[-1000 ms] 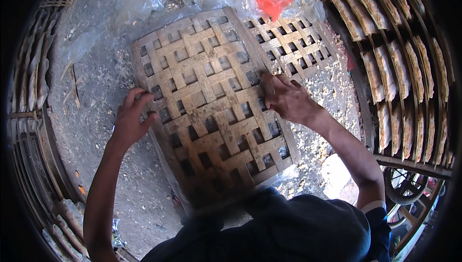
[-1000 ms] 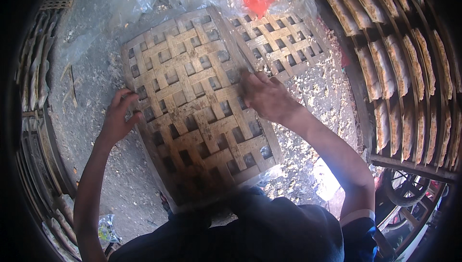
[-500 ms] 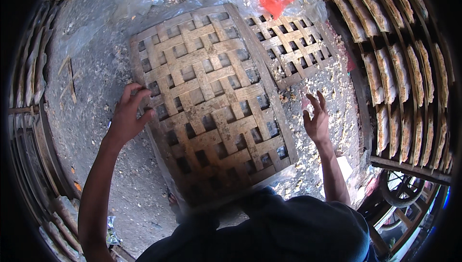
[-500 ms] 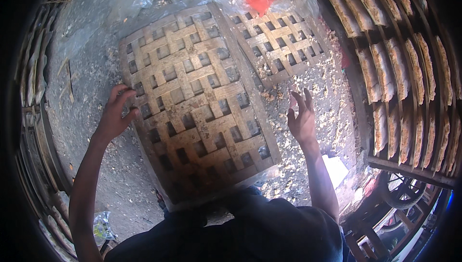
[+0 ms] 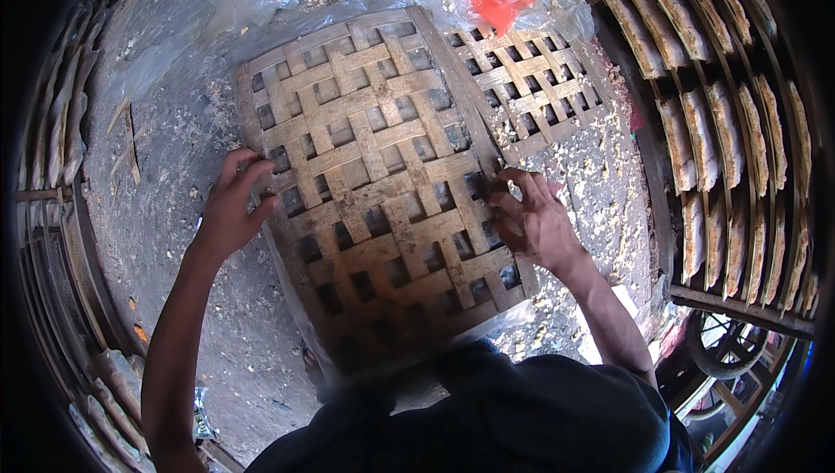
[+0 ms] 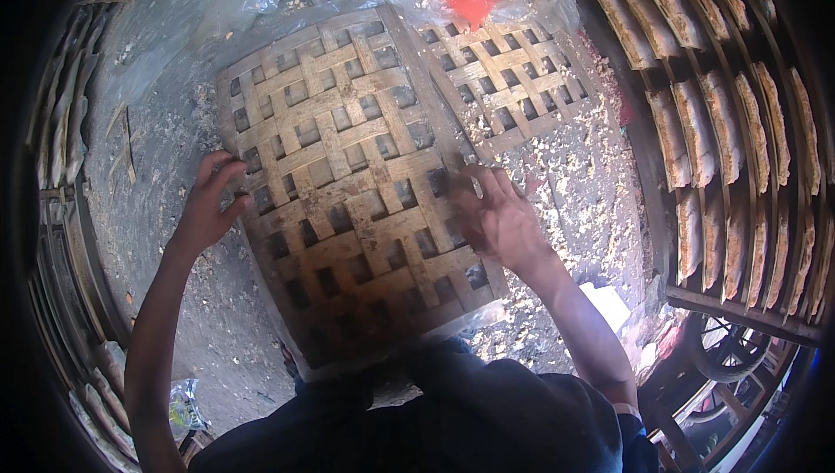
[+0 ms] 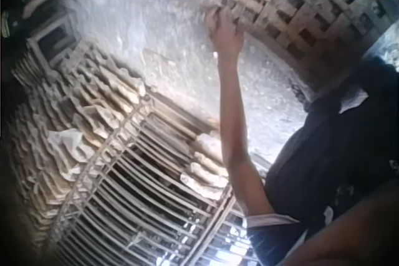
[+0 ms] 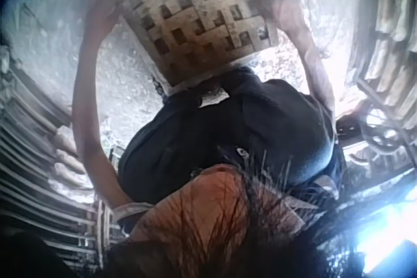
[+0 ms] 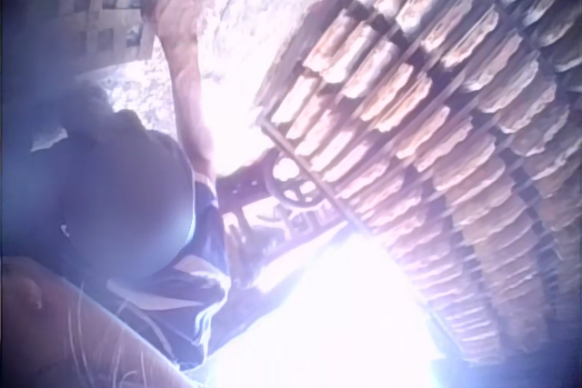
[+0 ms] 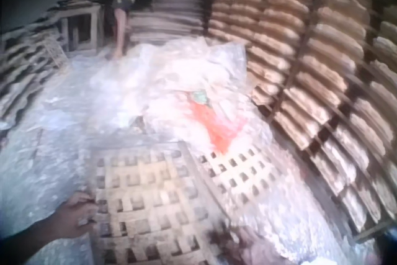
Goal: The person assembles a woven bamboo tray by placing a lid on a base, pressing the edges, and wrapping it with a plastic sheet. The person repeats this process with multiple trays, stacking them nearby.
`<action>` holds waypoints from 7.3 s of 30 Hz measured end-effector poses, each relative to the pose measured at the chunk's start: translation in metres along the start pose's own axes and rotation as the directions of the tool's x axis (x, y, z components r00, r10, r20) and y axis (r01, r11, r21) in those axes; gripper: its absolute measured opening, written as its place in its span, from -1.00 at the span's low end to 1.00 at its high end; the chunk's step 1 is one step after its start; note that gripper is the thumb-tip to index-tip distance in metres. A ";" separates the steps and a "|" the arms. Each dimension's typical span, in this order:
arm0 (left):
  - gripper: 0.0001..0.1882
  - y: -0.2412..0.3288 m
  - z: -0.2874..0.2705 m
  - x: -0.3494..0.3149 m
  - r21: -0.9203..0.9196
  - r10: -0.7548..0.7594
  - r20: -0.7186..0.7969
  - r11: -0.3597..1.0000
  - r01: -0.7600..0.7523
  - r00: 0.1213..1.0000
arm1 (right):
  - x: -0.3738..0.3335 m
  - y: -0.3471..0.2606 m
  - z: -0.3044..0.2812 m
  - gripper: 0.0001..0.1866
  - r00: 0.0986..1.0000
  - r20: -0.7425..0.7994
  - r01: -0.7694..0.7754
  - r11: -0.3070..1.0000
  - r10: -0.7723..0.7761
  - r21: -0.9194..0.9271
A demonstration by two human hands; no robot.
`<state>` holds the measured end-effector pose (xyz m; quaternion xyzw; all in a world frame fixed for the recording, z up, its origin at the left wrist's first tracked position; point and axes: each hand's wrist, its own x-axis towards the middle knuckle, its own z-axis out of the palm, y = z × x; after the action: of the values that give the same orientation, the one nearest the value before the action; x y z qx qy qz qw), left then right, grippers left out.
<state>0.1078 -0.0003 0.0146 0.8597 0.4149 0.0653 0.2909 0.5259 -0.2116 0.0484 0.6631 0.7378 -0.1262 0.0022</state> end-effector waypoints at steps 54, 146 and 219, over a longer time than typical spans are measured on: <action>-0.45 -0.018 0.004 0.000 -0.116 -0.014 -0.010 0.993 0.013 1.000 | 0.041 0.051 0.036 -0.70 0.700 -0.136 -0.123 0.306 0.701 0.944; -0.32 -0.023 -0.004 0.014 -0.222 -0.118 0.141 0.964 0.147 0.983 | 0.030 0.061 0.048 -0.40 0.734 -0.085 -0.259 0.393 0.674 0.883; -0.56 0.031 0.022 -0.073 0.330 0.304 0.082 0.890 -0.313 0.949 | -0.017 -0.121 0.057 -0.87 0.934 -0.112 0.297 0.566 -0.339 0.769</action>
<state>0.0894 -0.0797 0.0235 0.9525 0.2740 0.0261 0.1302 0.4006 -0.2492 0.0181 0.4518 0.7175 -0.4451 -0.2881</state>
